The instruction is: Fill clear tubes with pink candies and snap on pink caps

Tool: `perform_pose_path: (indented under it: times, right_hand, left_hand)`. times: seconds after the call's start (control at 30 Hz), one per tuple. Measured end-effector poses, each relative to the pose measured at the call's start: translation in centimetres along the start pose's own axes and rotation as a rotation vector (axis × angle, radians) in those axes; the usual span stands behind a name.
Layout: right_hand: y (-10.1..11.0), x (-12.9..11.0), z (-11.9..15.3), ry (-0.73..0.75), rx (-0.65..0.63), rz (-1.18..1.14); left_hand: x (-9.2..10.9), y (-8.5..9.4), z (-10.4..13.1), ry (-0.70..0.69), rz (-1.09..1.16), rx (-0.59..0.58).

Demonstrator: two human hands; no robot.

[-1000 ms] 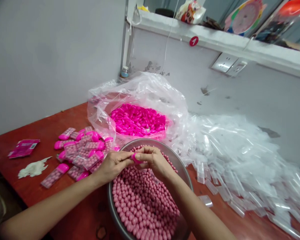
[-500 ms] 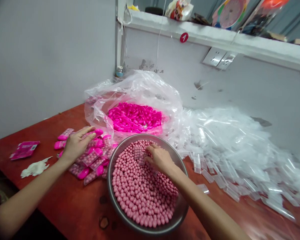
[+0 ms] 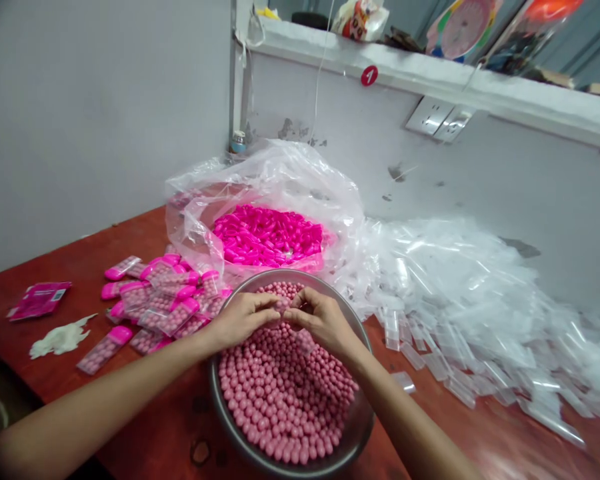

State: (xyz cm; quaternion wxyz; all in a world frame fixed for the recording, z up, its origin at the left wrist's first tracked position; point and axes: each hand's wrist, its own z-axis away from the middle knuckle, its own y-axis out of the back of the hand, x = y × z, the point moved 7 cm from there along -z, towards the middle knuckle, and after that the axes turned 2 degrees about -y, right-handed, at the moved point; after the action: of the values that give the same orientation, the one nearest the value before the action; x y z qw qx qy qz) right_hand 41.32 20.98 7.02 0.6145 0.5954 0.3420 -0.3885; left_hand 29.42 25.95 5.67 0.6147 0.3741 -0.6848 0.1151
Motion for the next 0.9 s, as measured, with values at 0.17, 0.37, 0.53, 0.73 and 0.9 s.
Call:
perform_pose_path:
  times: [0.17, 0.37, 0.53, 0.73, 0.9]
  right_hand:
    - [0.1, -1.5, 0.5, 0.147, -0.107, -0.041]
    - [0.0, -1.7, 0.5, 0.171, -0.158, 0.187]
    - [-0.5, -0.6, 0.6, 0.054, -0.209, 0.044]
    - [-0.7, 0.3, 0.9, -0.019, -0.203, -0.072]
    - [0.6, 1.1, 0.9, -0.125, -0.195, -0.182]
  left_hand:
    - [-1.4, -1.4, 0.1, 0.201, 0.591, -0.104]
    - [-1.4, -1.2, 0.2, 0.223, 0.614, -0.089]
    - [-1.6, -1.0, 0.1, 0.191, 0.460, -0.069]
    - [-1.1, -0.5, -0.1, 0.088, 0.241, -0.043]
    - [-1.9, -0.3, 0.1, 0.174, 0.447, 0.041]
